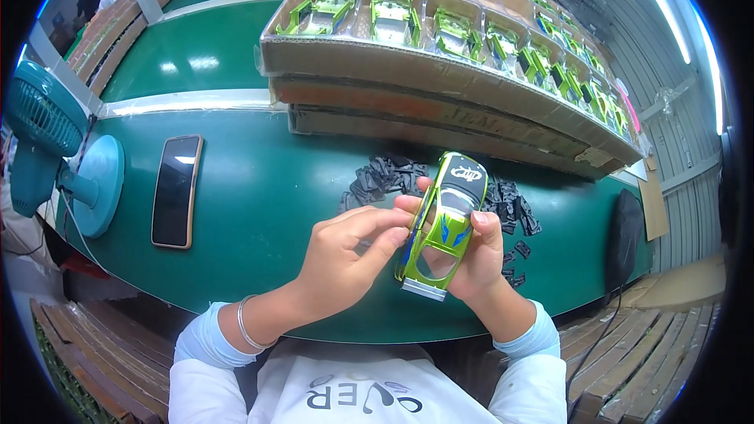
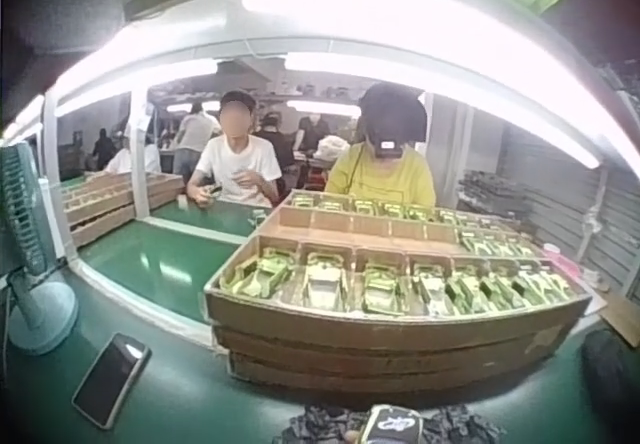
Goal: The person assembles toy car bodies by picking up car shells and attaching plastic components onto each shell by hand, placing an assembled car shell into a tray.
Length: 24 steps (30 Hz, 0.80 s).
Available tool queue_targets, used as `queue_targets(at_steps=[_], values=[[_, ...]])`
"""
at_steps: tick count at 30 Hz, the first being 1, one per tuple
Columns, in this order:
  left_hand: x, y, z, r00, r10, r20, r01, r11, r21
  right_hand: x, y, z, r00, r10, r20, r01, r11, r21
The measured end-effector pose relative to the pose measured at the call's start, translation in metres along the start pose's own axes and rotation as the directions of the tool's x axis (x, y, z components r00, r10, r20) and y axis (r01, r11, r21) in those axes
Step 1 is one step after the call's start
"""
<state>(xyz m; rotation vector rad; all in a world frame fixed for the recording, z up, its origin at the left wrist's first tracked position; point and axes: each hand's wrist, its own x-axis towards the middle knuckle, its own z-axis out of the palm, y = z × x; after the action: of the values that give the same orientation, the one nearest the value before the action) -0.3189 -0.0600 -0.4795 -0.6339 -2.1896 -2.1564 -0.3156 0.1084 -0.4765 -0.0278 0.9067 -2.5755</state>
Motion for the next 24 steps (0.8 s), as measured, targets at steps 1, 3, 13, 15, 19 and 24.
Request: queue_targets(at_steps=[1,3,13,15,19,24], values=[[0.000,0.001,0.000,1.000,-0.004,0.000,0.004,1.000,-0.001,0.000,0.000,-0.001,1.000,0.002,-0.003,-0.002,1.000,0.002],[0.001,0.002,-0.001,1.000,0.004,0.007,-0.004,0.998,0.061,0.001,0.002,-0.002,1.000,0.016,0.021,-0.016,1.000,0.002],[0.000,0.000,0.002,1.000,0.011,-0.026,-0.009,0.996,0.085,0.000,0.004,-0.004,0.999,0.004,0.037,-0.003,1.000,-0.023],[0.000,-0.002,0.002,0.998,-0.055,0.010,0.055,0.998,0.030,0.000,0.003,-0.003,0.999,0.004,0.039,-0.002,0.999,-0.037],[0.006,-0.002,-0.002,0.847,-0.464,0.258,0.531,0.728,-0.434,0.002,0.003,-0.012,0.995,0.007,0.104,-0.007,1.000,-0.005],[0.005,-0.003,0.001,0.795,-0.435,0.424,0.603,0.484,-0.634,0.000,0.005,-0.009,0.994,0.070,0.084,-0.074,0.997,0.034]])
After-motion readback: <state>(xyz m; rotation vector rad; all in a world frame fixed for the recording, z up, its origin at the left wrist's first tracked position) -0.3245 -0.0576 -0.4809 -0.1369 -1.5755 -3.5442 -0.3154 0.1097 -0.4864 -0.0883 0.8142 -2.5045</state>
